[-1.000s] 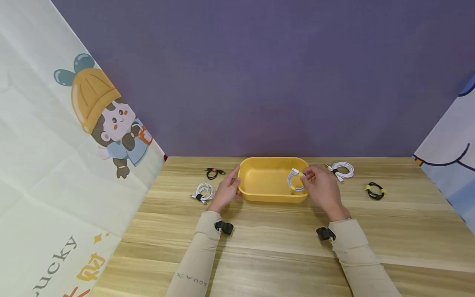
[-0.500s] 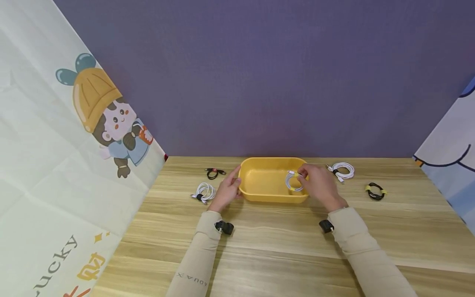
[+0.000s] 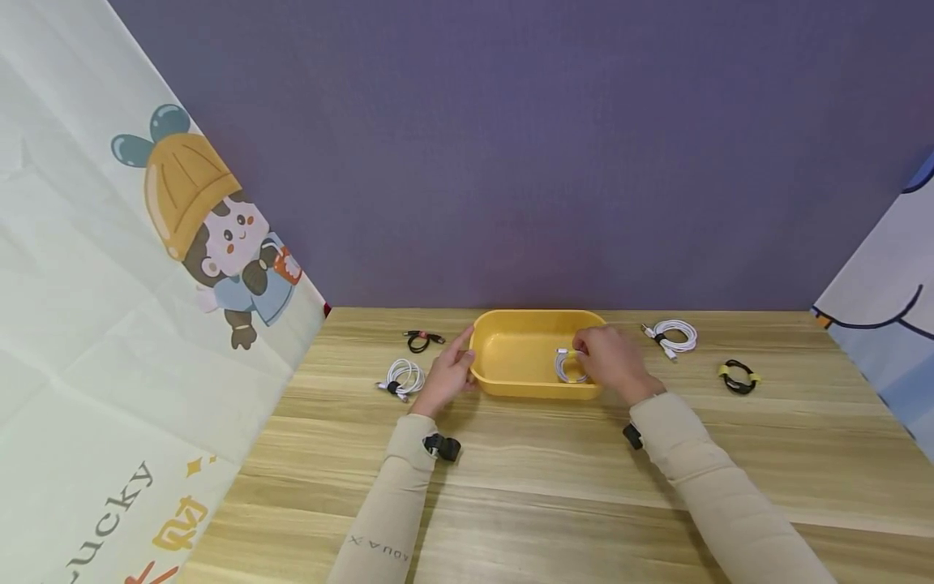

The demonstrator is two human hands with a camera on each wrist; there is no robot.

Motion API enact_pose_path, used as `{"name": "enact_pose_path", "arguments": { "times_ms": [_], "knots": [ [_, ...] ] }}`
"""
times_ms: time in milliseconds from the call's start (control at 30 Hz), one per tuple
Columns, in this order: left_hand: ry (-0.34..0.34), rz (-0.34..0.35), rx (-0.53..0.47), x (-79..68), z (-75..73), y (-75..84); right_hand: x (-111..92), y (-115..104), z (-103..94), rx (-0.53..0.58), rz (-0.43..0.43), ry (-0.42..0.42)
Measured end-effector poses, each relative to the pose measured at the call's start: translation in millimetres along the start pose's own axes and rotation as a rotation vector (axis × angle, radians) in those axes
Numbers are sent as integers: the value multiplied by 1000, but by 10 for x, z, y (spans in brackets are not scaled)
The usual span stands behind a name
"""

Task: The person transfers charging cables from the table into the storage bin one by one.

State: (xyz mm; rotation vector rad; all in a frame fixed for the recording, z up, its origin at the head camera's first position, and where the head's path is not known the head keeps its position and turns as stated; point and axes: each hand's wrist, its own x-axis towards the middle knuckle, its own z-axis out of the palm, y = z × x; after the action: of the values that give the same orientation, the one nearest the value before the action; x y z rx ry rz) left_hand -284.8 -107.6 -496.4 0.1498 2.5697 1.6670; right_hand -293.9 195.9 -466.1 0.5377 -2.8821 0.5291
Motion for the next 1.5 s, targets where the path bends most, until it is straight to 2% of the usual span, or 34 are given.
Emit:
{"name": "enact_pose_path", "arguments": {
  "times_ms": [333, 767, 1067, 1500],
  "knots": [
    [-3, 3, 3, -5, 9, 1, 24, 15, 52, -25, 10, -93],
    [-2, 10, -5, -6, 9, -14, 49, 8, 33, -103, -34, -123],
    [2, 4, -13, -4, 10, -26, 70, -6, 14, -140, -24, -202],
    [3, -2, -8, 12, 10, -33, 82, -37, 28, -169, -18, -203]
  ]
}}
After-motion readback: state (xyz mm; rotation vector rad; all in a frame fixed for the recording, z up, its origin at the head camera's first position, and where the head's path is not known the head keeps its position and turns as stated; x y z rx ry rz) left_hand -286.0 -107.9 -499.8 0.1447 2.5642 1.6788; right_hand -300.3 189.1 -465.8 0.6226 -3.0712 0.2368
